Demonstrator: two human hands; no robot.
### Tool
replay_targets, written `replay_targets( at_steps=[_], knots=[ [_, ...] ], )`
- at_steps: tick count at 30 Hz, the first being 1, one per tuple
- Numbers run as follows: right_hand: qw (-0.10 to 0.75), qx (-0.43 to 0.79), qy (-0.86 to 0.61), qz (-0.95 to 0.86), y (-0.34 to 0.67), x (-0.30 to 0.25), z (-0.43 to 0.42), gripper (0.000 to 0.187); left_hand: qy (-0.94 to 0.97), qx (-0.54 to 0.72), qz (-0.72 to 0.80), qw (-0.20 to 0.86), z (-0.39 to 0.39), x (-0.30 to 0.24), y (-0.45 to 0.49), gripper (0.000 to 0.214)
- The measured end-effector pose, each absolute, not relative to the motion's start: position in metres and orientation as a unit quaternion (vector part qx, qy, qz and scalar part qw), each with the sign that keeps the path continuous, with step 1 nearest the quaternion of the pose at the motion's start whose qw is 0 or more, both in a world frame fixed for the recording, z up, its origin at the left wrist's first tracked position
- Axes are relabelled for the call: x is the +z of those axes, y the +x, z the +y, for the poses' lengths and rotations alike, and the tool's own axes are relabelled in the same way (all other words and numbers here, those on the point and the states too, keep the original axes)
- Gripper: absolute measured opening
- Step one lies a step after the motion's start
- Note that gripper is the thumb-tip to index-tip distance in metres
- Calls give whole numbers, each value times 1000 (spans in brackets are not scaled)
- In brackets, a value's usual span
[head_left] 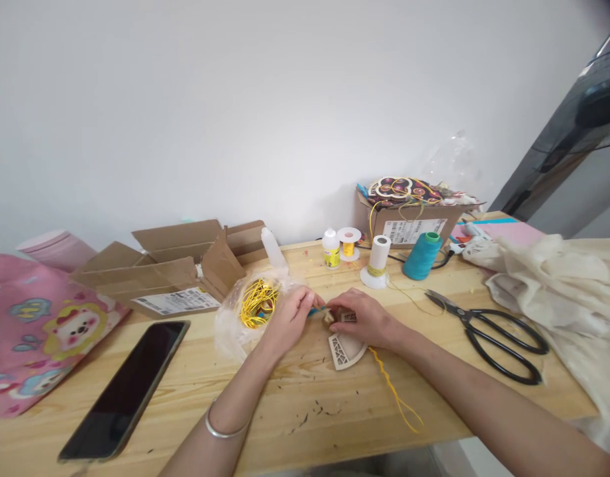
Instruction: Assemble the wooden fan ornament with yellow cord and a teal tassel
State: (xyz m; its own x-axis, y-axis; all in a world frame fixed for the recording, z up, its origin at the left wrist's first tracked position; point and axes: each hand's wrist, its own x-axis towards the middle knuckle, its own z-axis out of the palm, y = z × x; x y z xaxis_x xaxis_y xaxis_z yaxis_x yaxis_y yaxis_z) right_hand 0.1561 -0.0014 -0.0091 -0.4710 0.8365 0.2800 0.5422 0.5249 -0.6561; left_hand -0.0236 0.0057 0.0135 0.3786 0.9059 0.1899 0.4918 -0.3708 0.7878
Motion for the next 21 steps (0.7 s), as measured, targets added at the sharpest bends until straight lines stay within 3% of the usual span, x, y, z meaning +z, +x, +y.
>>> replay_targets(
  at_steps=[5,8,13,17,21],
  knots=[
    [300,256,-420,-817,153,-12,-2,41,756,330,495,273,5,16,-27,30],
    [299,252,-406,-826,153,-13,-1,37,808,286,439,271,5,15,-26,22],
    [291,258,-407,-826,157,-12,-1,36,845,226,367,316,3,14,-20,41],
    [265,252,-406,-837,164,-10,0,48,852,182,354,340,1,14,-17,30],
    [235,271,-393,-847,172,-6,2,46,865,174,362,300,4,16,-26,28]
  ],
)
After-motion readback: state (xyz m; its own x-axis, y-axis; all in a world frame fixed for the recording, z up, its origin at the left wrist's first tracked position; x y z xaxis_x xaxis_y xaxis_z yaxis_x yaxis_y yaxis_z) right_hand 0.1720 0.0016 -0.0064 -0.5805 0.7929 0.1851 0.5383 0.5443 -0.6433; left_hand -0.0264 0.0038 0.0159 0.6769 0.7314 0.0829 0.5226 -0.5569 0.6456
